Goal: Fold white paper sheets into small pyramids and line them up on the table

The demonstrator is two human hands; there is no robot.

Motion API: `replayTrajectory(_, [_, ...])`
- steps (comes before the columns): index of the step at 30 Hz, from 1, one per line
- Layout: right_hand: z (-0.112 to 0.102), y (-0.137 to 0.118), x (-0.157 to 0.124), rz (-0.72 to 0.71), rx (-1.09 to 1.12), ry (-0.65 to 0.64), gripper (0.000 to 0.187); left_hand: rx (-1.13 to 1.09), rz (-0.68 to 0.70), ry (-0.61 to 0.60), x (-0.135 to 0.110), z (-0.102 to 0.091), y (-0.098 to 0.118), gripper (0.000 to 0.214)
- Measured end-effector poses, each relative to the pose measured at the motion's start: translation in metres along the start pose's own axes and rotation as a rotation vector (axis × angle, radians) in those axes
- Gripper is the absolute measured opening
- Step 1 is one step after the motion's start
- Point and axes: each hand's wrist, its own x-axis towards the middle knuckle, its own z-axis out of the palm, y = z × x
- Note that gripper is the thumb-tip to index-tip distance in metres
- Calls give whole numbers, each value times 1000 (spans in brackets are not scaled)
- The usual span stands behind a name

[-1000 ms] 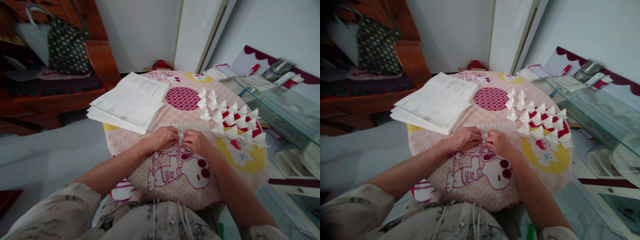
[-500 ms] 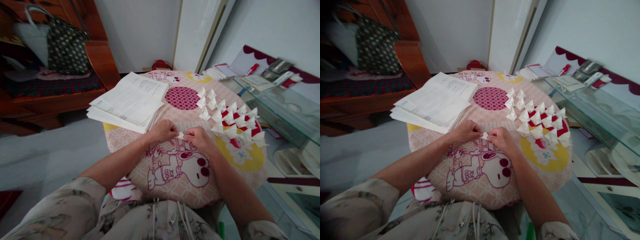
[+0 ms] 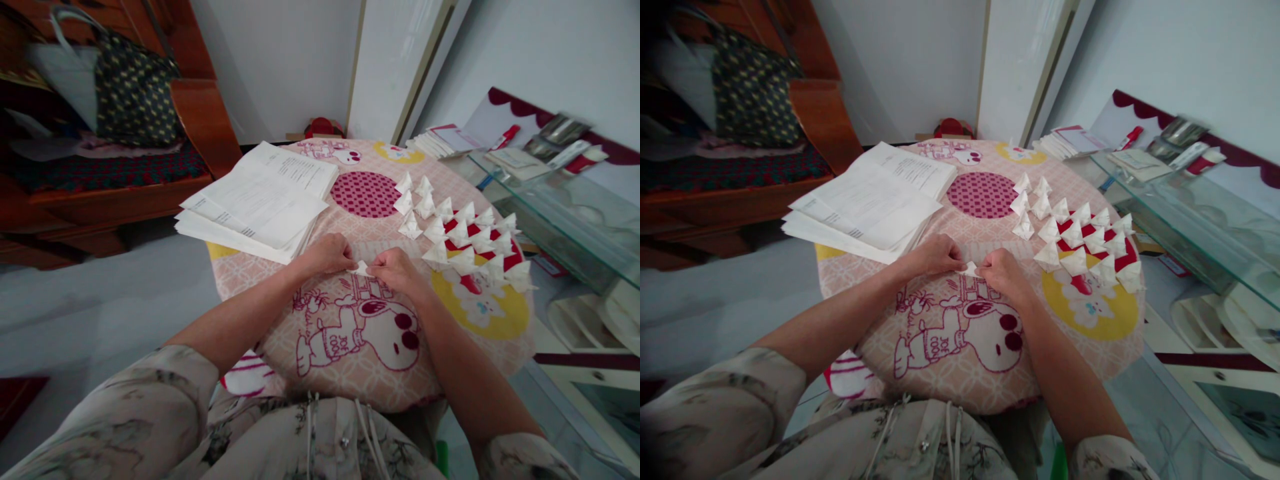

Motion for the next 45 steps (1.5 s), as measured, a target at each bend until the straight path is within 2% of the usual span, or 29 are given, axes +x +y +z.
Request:
replayTrajectory(4, [1, 3, 1, -28, 15, 10, 29, 70, -4, -1, -1, 0, 3, 20])
replayTrajectory(9, [-1, 2, 2, 3, 6, -14, 29, 166, 2, -3, -4, 0, 7, 24])
replayTrajectory(17, [-2, 3, 2, 83, 154, -94, 25, 141, 38, 22, -4, 2, 5, 22])
replayTrajectory(23, [-1, 2, 1, 104, 146, -55, 21, 156, -15, 16, -5, 1, 8, 22])
replayTrajectory(29, [-9, 3, -8, 117, 178, -66, 15, 153, -3, 22, -4, 1, 7, 23])
replayTrajectory(32, [-10, 5, -7, 131, 317, -2, 9, 155, -15, 12, -4, 1, 8, 24])
replayTrajectory(34, [-6, 5, -3, 99, 415, 68, 6, 154, -22, 5, -4, 0, 8, 25])
replayTrajectory(36, [-1, 2, 0, 40, 455, 85, 5, 152, -26, 2, -4, 0, 8, 25])
replayTrajectory(40, [10, -4, 4, -1, 345, 25, 5, 147, -9, 16, -3, 1, 7, 25])
replayTrajectory(45, [10, -9, 4, -6, 202, 21, 10, 147, -22, 16, -4, 1, 8, 24])
